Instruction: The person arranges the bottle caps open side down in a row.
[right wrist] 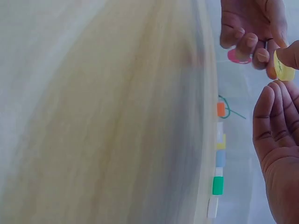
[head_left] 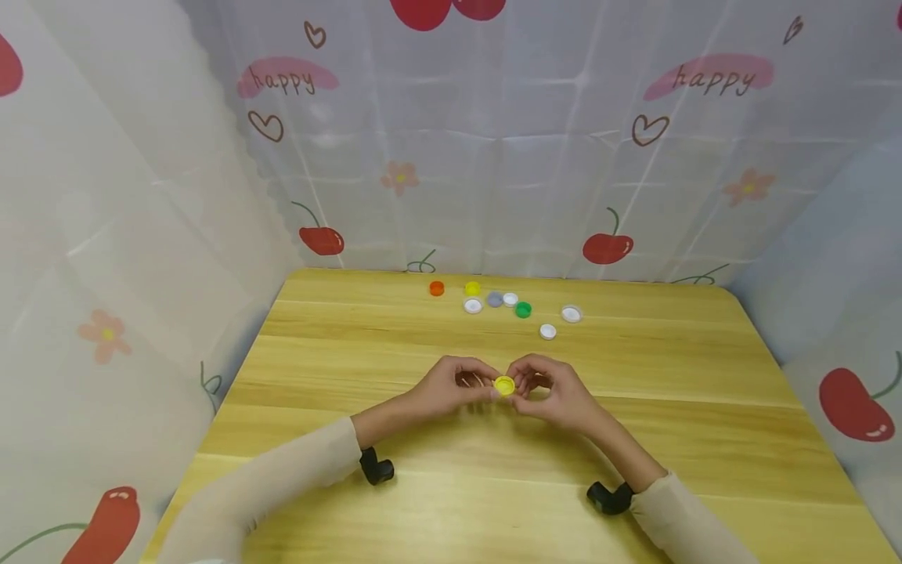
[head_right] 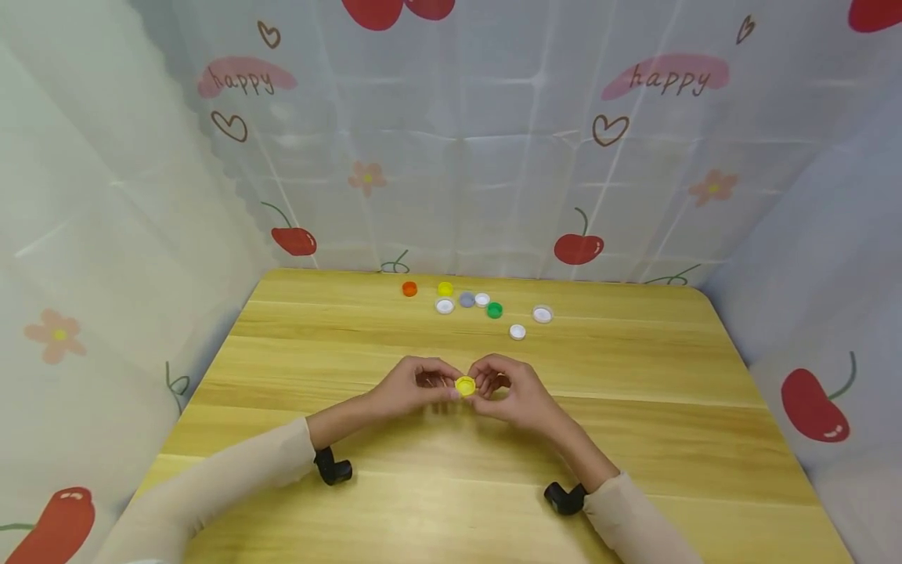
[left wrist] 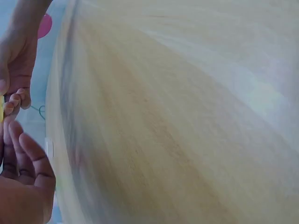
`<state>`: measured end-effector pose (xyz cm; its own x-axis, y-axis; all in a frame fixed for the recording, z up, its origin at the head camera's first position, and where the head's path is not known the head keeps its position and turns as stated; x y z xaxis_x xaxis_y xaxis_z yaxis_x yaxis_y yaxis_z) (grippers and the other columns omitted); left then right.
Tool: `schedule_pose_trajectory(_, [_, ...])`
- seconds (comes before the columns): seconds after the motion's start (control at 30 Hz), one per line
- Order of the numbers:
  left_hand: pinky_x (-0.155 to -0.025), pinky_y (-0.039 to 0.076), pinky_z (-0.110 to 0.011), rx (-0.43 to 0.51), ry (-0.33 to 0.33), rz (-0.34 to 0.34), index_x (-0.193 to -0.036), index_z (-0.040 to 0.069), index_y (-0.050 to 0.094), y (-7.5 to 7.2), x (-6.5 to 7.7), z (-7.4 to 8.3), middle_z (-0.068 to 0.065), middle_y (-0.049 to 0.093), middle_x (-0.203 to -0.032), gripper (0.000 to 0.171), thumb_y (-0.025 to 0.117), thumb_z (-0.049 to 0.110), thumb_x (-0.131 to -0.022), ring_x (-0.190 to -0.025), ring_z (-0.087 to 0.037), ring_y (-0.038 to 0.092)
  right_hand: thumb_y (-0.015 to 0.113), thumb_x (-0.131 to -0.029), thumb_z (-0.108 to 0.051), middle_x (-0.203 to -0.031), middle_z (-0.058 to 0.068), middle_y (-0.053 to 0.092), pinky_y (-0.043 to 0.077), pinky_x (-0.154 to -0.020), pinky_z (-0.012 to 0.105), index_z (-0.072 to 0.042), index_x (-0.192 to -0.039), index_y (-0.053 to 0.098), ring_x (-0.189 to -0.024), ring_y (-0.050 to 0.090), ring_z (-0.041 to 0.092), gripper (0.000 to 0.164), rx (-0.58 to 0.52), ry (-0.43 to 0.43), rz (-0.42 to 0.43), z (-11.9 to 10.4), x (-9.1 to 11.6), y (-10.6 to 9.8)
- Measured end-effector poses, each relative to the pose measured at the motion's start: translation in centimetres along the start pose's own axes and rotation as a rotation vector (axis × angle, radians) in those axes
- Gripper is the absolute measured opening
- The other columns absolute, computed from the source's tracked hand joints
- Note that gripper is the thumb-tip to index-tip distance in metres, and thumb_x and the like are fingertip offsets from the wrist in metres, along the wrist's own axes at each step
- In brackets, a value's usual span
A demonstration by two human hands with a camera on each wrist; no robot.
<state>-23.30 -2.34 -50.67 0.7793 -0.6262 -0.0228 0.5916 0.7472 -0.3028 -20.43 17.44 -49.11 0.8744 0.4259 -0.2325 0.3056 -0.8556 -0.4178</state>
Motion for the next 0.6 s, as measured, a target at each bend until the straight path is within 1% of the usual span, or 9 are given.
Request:
schedule_pose_trajectory(0.13, [-0.078, 0.057, -0.022, 0.107, -0.093, -0.040, -0.120, 0.007, 0.079, 0.3, -0.1, -0.6, -0.008, 0.078, -0.110, 0.023, 0.074, 0.021, -0.102, -0.087, -0.009, 0.069, 0.088, -0.088, -0.006, -0.097, 0.006, 0.070, 0.064, -0.078, 0.036, -0.017, -0.113, 0.073, -0.082, 0.069, 0.014, 0.031, -0.004, -0.017, -0.004, 0.0, 0.1, 0.0])
schedule_pose_trajectory(0.27, [-0.074, 0.054, -0.024, 0.227, -0.198, -0.067, -0.118, 0.002, 0.078, 0.5, -0.1, -1.5, -0.007, 0.076, -0.101, 0.023, 0.070, 0.019, -0.104, -0.080, -0.010, 0.064, 0.088, -0.087, -0.004, -0.098, 0.008, 0.071, 0.064, -0.076, 0.039, -0.014, -0.113, 0.073, -0.082, 0.069, 0.015, 0.031, -0.016, -0.050, -0.017, -0.1, 0.1, 0.2])
schedule_pose_trajectory(0.37, [-0.069, 0.051, -0.024, 0.296, -0.273, -0.092, -0.115, 0.002, 0.077, 0.7, -0.1, -2.0, -0.003, 0.072, -0.091, 0.022, 0.069, 0.019, -0.103, -0.075, -0.012, 0.059, 0.088, -0.087, -0.003, -0.098, 0.009, 0.072, 0.064, -0.075, 0.038, -0.012, -0.114, 0.073, -0.082, 0.069, 0.019, 0.032, -0.016, -0.093, -0.030, -0.2, 0.1, 0.5])
schedule_pose_trajectory(0.4, [-0.069, 0.052, -0.024, 0.310, -0.291, -0.100, -0.114, 0.002, 0.077, 0.7, 0.0, -2.1, -0.001, 0.072, -0.089, 0.022, 0.069, 0.020, -0.103, -0.074, -0.011, 0.059, 0.088, -0.087, -0.003, -0.098, 0.008, 0.072, 0.064, -0.075, 0.037, -0.013, -0.114, 0.073, -0.082, 0.069, 0.019, 0.032, -0.010, -0.101, -0.034, -0.2, 0.1, 0.5])
schedule_pose_trajectory(0.47, [-0.069, 0.053, -0.024, 0.323, -0.313, -0.111, -0.112, 0.003, 0.077, 0.8, 0.1, -2.2, 0.002, 0.071, -0.087, 0.022, 0.069, 0.020, -0.102, -0.075, -0.011, 0.060, 0.088, -0.087, -0.004, -0.098, 0.006, 0.072, 0.063, -0.076, 0.034, -0.014, -0.114, 0.073, -0.083, 0.070, 0.019, 0.032, 0.006, -0.111, -0.041, -0.3, 0.1, 0.7])
schedule_pose_trajectory(0.6, [-0.071, 0.053, -0.024, 0.325, -0.322, -0.118, -0.112, 0.002, 0.077, 0.7, 0.3, -2.3, 0.004, 0.070, -0.087, 0.022, 0.069, 0.020, -0.101, -0.077, -0.010, 0.060, 0.088, -0.087, -0.005, -0.099, 0.001, 0.072, 0.063, -0.078, 0.031, -0.016, -0.114, 0.073, -0.084, 0.070, 0.016, 0.034, 0.044, -0.095, -0.050, -0.1, -0.1, 0.9])
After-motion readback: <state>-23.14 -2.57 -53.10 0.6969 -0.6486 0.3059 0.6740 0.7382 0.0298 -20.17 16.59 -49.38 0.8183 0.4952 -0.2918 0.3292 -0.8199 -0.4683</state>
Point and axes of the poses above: each hand's wrist, its own x-axis away from the middle knuckle, its own y-axis out of the palm, z = x × y, the point moved 6 cm from there along -x, towards the middle knuckle
